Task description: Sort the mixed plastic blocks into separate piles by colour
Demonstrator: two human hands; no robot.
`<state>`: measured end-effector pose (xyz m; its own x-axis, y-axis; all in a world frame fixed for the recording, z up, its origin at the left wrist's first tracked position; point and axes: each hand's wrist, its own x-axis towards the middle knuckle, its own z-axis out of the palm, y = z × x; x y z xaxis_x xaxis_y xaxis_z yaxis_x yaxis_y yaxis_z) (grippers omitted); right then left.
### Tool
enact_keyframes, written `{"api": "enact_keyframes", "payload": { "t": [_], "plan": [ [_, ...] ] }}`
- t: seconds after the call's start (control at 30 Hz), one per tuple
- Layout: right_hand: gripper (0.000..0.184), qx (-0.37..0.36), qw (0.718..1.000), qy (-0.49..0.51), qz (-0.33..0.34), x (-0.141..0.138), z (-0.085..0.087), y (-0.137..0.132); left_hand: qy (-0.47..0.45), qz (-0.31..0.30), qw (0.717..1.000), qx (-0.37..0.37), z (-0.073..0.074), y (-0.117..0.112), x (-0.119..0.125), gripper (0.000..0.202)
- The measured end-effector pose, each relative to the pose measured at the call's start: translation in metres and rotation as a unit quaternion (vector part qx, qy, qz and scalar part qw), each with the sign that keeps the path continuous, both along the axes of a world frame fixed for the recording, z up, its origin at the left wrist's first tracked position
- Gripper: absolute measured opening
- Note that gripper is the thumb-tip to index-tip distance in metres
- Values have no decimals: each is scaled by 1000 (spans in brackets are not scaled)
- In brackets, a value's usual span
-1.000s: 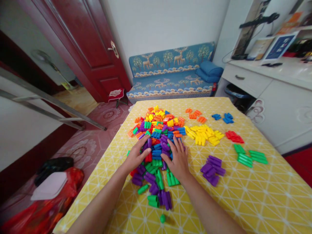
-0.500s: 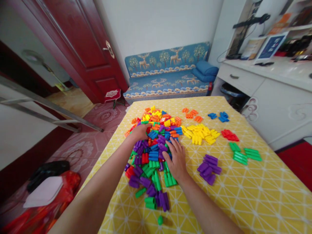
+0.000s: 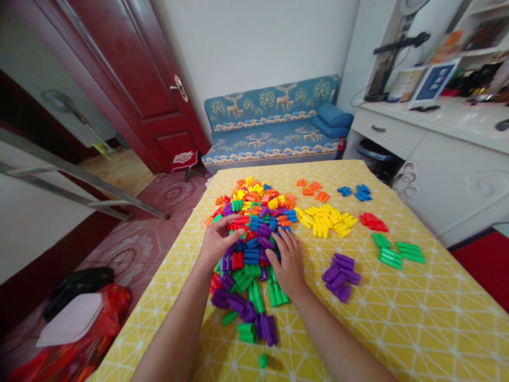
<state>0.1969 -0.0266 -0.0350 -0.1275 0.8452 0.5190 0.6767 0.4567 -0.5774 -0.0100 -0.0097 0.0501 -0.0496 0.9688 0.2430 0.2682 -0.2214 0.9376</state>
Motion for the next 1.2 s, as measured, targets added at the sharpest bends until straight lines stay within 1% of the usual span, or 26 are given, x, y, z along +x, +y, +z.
{"api": "enact_keyframes", "payload": {
  "t": [0.03, 0.1, 0.2, 0.27, 0.4, 0.53, 0.63, 0.73, 0.87, 0.97, 1.0, 1.07, 1.13, 1.2],
  "plan": [
    [46, 9, 1000, 0, -2, 0, 2, -2, -67, -31, 997, -30, -3, -9, 3, 46],
    [50, 39, 999, 8, 12, -1, 7, -7, -149, -91, 981, -81, -9, -24, 10, 48],
    [60, 91, 992, 24, 78, -3, 13, -16, -180, -141, 968, -103, -17, -35, 17, 47],
    [63, 110, 987, 25, 118, -4, 15, -20, -174, -156, 967, -100, -20, -37, 20, 46],
    [57, 112, 982, 30, 151, -5, 14, -22, -145, -174, 968, -105, -20, -37, 20, 45],
    [53, 106, 973, 68, 194, -5, 14, -21, -112, -190, 969, -114, -21, -38, 18, 48],
    [46, 92, 971, 89, 200, -5, 15, -20, -110, -192, 966, -132, -23, -40, 15, 59],
    [38, 65, 971, 107, 202, -5, 16, -20, -107, -215, 959, -149, -22, -40, 12, 67],
    [29, 46, 965, 145, 212, -4, 17, -20, -103, -256, 951, -140, -17, -42, 8, 58],
    [27, 44, 967, 166, 188, -3, 18, -20, -77, -280, 951, -103, -12, -44, 5, 54],
    [27, 44, 969, 173, 172, -2, 18, -20, -55, -276, 956, -86, -11, -44, 4, 53],
    [27, 45, 972, 188, 135, -1, 19, -19, 7, -241, 969, -48, -11, -43, 2, 47],
    [26, 42, 974, 198, 104, 0, 20, -18, 72, -177, 982, -1, -13, -40, 1, 39],
    [25, 37, 975, 200, 88, 0, 21, -17, 125, -107, 985, 51, -15, -37, 2, 34]
  ]
}}
